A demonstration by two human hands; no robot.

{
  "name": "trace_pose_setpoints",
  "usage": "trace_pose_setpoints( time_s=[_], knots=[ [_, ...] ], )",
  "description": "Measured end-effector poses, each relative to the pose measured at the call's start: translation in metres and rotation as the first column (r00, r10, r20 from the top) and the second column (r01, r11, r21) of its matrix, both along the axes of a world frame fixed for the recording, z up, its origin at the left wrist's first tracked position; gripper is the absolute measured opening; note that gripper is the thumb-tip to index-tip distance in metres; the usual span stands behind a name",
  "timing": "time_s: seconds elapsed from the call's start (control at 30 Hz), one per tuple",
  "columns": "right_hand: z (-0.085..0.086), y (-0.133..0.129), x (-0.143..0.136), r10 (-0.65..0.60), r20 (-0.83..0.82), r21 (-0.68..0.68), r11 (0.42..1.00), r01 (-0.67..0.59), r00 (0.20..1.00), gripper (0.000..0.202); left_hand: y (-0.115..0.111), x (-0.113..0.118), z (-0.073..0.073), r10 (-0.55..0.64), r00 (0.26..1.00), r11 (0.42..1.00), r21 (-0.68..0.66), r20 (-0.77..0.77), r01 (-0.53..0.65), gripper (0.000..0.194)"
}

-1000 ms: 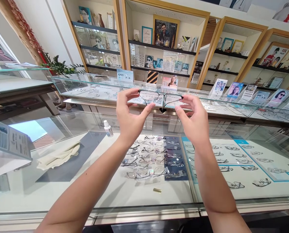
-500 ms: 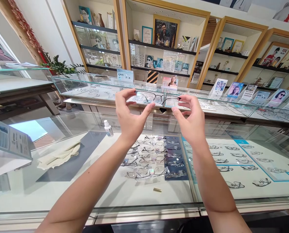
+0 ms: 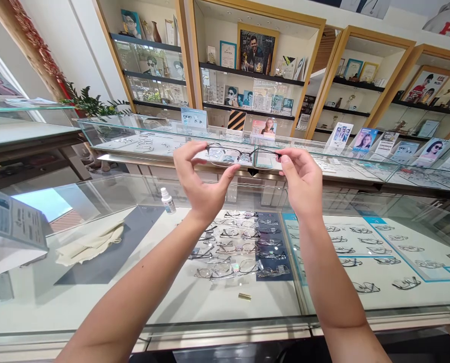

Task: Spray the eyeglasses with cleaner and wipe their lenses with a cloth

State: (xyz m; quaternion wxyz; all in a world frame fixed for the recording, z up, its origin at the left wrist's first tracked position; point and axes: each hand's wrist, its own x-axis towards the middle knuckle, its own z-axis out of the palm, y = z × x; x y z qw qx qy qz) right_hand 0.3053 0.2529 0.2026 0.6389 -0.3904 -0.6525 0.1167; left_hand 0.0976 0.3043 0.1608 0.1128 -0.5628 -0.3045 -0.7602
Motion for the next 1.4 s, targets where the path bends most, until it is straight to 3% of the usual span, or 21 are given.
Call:
trace_pose_setpoints(
  time_s=[0.3, 0.6, 0.83, 1.13, 1.23, 1.4],
  knots=[
    [-0.002, 0.007, 0.005, 0.101, -0.071, -0.089, 0.990, -0.107, 0.992, 0.026, -0.010, 0.002, 0.004, 0.060, 0.998, 0.998, -0.012, 0.004, -0.060, 0.072],
    [0.001, 0.002, 0.002, 0.127, -0.097, -0.123, 0.983, -0.138, 0.987, 0.024, 0.003, -0.001, 0.002, -0.122, 0.992, 0.989, -0.085, -0.018, 0.120, 0.070],
    [-0.002, 0.004, 0.002, 0.213, -0.166, -0.045, 0.974, -0.223, 0.963, 0.020, 0.011, -0.002, -0.001, -0.279, 0.960, 0.950, -0.142, 0.014, 0.279, 0.068],
    [-0.003, 0.009, 0.002, 0.232, -0.210, -0.055, 0.967, -0.248, 0.950, 0.015, 0.014, -0.003, -0.003, -0.291, 0.957, 0.946, -0.142, 0.022, 0.291, 0.067],
    [-0.002, 0.009, 0.004, 0.199, -0.168, -0.063, 0.975, -0.212, 0.965, 0.013, 0.014, -0.005, -0.001, -0.302, 0.953, 0.944, -0.141, -0.006, 0.298, 0.067],
    [-0.001, 0.006, 0.005, 0.106, 0.061, -0.006, 0.994, -0.106, 0.993, 0.011, 0.004, -0.008, 0.008, -0.231, 0.957, 0.971, -0.102, -0.177, 0.215, 0.060]
  ],
)
